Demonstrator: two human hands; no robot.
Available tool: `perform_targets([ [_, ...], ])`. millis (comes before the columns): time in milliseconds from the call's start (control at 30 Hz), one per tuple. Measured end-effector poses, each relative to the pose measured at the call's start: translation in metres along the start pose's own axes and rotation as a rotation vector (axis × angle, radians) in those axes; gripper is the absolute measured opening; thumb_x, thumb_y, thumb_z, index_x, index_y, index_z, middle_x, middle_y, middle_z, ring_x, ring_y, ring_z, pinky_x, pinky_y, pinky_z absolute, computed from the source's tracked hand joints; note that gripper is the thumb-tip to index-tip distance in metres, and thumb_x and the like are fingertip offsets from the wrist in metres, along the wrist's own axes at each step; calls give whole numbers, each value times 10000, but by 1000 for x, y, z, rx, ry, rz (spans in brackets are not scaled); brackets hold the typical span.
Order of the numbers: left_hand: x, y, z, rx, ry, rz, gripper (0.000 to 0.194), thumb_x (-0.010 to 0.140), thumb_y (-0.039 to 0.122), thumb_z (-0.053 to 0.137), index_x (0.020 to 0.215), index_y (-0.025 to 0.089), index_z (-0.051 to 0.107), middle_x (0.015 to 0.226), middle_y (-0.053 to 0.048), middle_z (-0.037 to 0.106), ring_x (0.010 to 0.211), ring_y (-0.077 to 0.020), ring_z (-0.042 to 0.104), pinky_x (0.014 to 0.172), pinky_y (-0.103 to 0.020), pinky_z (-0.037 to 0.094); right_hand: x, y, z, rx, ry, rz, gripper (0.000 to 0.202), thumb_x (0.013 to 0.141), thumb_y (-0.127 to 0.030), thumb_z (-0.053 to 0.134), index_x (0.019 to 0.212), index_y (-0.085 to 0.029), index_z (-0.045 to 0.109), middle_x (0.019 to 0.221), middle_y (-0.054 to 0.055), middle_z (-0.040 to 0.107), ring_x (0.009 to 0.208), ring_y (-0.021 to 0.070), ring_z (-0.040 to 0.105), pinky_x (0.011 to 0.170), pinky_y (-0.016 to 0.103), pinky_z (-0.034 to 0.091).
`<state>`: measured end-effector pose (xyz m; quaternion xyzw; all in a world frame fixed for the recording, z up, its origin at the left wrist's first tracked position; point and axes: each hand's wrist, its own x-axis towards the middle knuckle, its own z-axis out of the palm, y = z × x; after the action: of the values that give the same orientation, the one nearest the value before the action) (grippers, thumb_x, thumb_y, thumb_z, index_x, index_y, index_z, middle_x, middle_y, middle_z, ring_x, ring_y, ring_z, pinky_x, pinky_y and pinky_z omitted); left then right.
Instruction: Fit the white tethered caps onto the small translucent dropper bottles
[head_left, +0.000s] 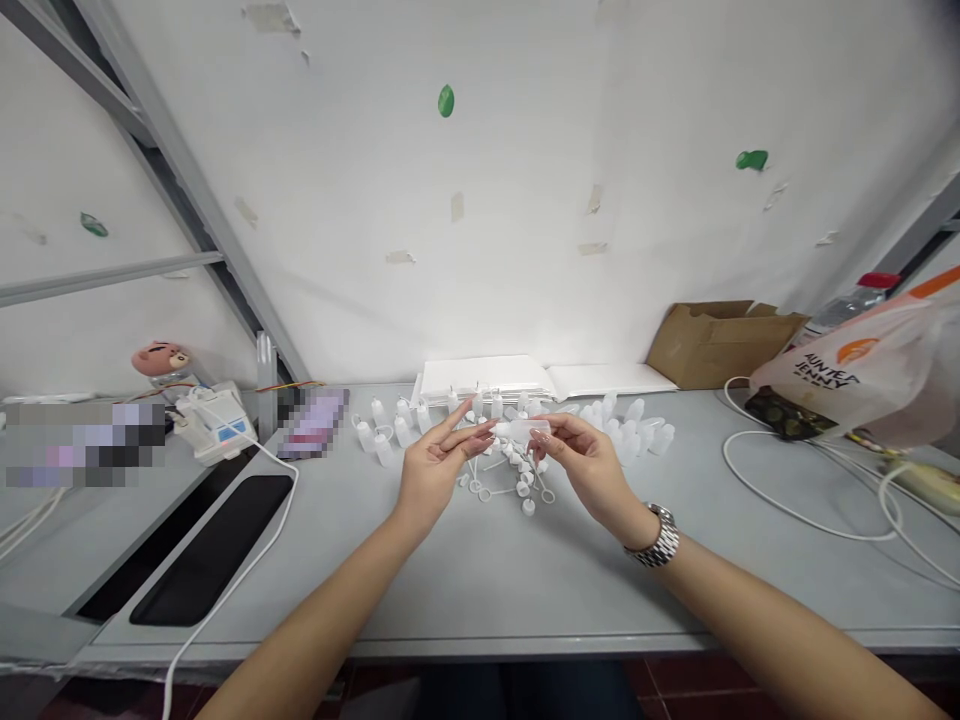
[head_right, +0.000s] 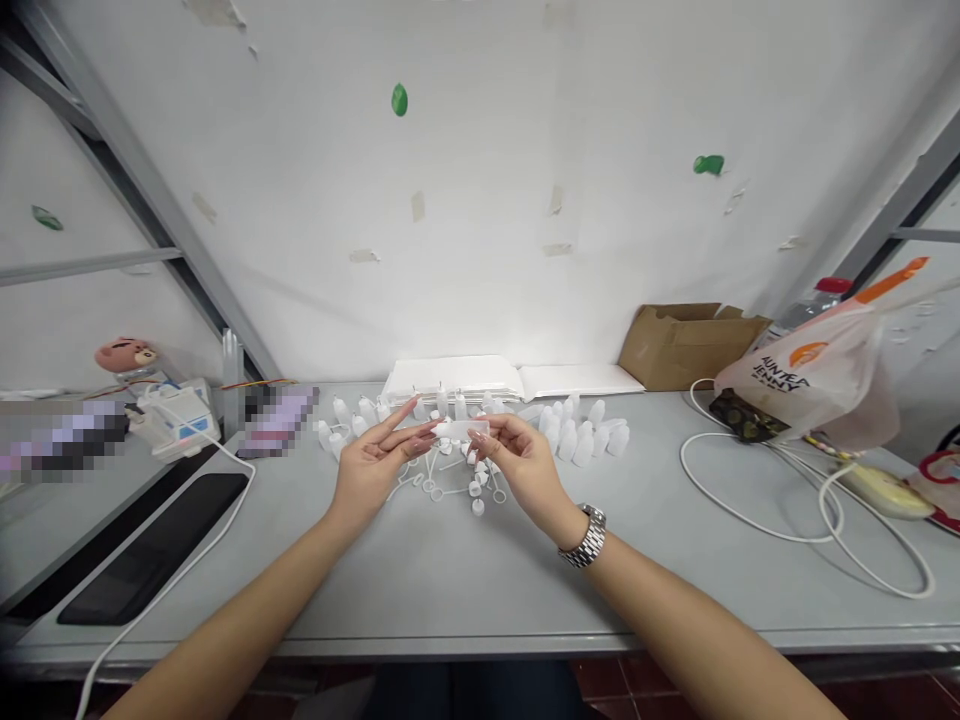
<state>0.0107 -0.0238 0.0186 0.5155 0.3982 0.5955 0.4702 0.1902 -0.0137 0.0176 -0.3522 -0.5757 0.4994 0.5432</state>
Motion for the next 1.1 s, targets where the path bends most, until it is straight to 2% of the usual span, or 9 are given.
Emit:
perform_targets([
  [200, -2, 0, -1, 25, -60, 16, 559, 747, 282, 603, 1275, 204, 437, 1043, -67, 667, 956, -196, 623, 908, -391, 472, -3, -3, 2, -33, -5, -9, 240, 721, -374, 642, 878, -194, 619, 692, 15, 608, 605, 138, 557, 604, 304, 469],
  [467, -1, -1, -3, 45, -72, 32, 536, 764, 282, 579, 1275, 199, 438, 1031, -71, 673, 921, -191, 637, 881, -388, 492, -2, -2, 1, -35, -2, -21, 225, 736, -366, 633, 882, -195, 618, 676, 13, 596, 615, 142, 556, 598, 298, 466],
  [867, -2, 1, -2, 8, -105, 58, 449, 786, 285, 550, 1217, 168, 503, 1036, -83, 671, 1004, -205, 601, 917, -393, 469, -2, -2, 1, -41, -24, -18, 216, 746, -359, 620, 889, -197, 610, 696, 15, 603, 618, 138, 557, 605, 298, 473],
  [1100, 0, 0, -5, 8, -129, 38, 407, 789, 256, 548, 1187, 173, 528, 1020, -78, 677, 975, -196, 616, 901, -391, 483, -4, -3, 1, -47, -19, -20, 199, 750, -327, 619, 894, -190, 607, 719, 20, 606, 625, 135, 562, 608, 295, 473],
])
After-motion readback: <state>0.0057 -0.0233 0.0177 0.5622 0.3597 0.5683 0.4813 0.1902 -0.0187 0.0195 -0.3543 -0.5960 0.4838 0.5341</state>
